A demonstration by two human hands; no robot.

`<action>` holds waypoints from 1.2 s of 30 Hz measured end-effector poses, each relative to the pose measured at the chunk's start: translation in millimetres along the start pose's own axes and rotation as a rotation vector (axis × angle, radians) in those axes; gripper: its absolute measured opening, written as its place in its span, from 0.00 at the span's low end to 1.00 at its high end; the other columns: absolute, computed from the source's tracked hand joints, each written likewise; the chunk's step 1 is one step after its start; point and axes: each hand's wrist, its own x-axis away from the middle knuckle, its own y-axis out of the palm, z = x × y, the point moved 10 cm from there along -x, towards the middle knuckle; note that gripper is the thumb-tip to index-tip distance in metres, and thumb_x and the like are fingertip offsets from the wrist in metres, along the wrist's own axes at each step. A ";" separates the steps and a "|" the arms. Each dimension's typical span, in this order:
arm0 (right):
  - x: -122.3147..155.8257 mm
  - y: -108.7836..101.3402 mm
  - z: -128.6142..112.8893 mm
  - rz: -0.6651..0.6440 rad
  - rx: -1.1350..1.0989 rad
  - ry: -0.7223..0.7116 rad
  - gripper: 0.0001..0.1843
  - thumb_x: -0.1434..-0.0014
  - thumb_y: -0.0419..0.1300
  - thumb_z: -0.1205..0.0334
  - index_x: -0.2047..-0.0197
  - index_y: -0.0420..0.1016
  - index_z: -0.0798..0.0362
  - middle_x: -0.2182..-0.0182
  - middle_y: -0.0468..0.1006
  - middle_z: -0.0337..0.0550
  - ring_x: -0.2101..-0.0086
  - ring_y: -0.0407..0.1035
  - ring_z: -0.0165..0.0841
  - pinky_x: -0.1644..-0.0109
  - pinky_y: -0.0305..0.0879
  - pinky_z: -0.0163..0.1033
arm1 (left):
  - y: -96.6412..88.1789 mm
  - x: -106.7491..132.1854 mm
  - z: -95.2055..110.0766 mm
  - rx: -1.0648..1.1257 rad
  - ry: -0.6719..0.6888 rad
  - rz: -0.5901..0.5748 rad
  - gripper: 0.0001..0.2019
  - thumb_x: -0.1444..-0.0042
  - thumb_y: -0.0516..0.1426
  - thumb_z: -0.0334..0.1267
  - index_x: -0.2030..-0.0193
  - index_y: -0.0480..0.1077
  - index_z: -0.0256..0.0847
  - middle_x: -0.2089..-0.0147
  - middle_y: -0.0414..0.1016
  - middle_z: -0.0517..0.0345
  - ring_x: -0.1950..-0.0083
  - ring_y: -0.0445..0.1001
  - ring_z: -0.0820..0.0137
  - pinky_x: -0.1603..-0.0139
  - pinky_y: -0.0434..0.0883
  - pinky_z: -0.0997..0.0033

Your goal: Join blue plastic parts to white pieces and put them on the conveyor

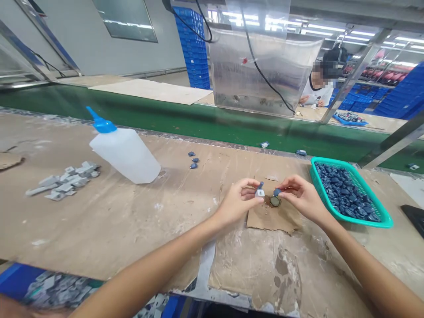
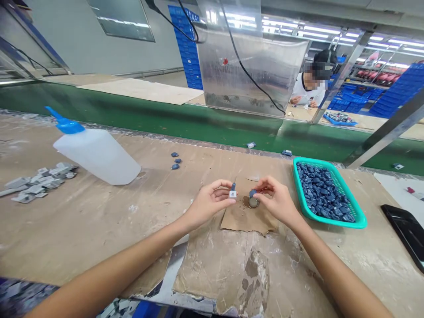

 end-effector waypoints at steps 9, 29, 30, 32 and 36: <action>7.5 13.9 -12.2 0.051 -0.517 0.145 0.23 0.58 0.69 0.57 0.69 0.56 0.50 0.70 0.76 0.41 0.65 0.72 0.38 0.63 0.67 0.39 | 16.2 22.3 44.6 -0.637 0.411 0.021 0.10 0.53 0.59 0.32 0.63 0.67 0.38 0.67 0.66 0.59 0.67 0.66 0.74 0.66 0.66 0.74; 24.1 28.2 -20.9 -0.038 -0.576 0.149 0.18 0.56 0.69 0.59 0.70 0.62 0.52 0.71 0.72 0.39 0.68 0.68 0.31 0.63 0.65 0.35 | 28.0 49.0 70.1 -0.644 0.735 0.018 0.14 0.53 0.60 0.29 0.59 0.65 0.38 0.66 0.68 0.59 0.66 0.67 0.76 0.65 0.67 0.78; 25.1 36.0 -18.9 -0.116 -0.649 0.196 0.18 0.55 0.69 0.59 0.67 0.63 0.52 0.69 0.72 0.39 0.67 0.68 0.31 0.62 0.64 0.35 | 29.7 51.8 72.2 -0.648 0.760 0.011 0.14 0.53 0.60 0.29 0.58 0.65 0.38 0.65 0.68 0.59 0.66 0.67 0.75 0.65 0.67 0.78; 31.0 55.7 -19.1 -0.312 -0.798 0.290 0.21 0.53 0.67 0.58 0.59 0.63 0.52 0.65 0.71 0.42 0.63 0.67 0.32 0.59 0.63 0.37 | 33.9 56.9 75.3 -0.664 0.794 -0.009 0.15 0.53 0.59 0.30 0.56 0.64 0.38 0.65 0.67 0.59 0.66 0.67 0.76 0.67 0.68 0.78; 43.5 75.9 -29.2 -0.513 -1.002 0.333 0.26 0.51 0.65 0.59 0.51 0.59 0.54 0.63 0.72 0.47 0.61 0.68 0.35 0.56 0.61 0.40 | 41.7 62.3 76.1 -0.687 0.800 -0.050 0.15 0.51 0.57 0.30 0.55 0.64 0.38 0.66 0.65 0.58 0.69 0.66 0.77 0.70 0.68 0.78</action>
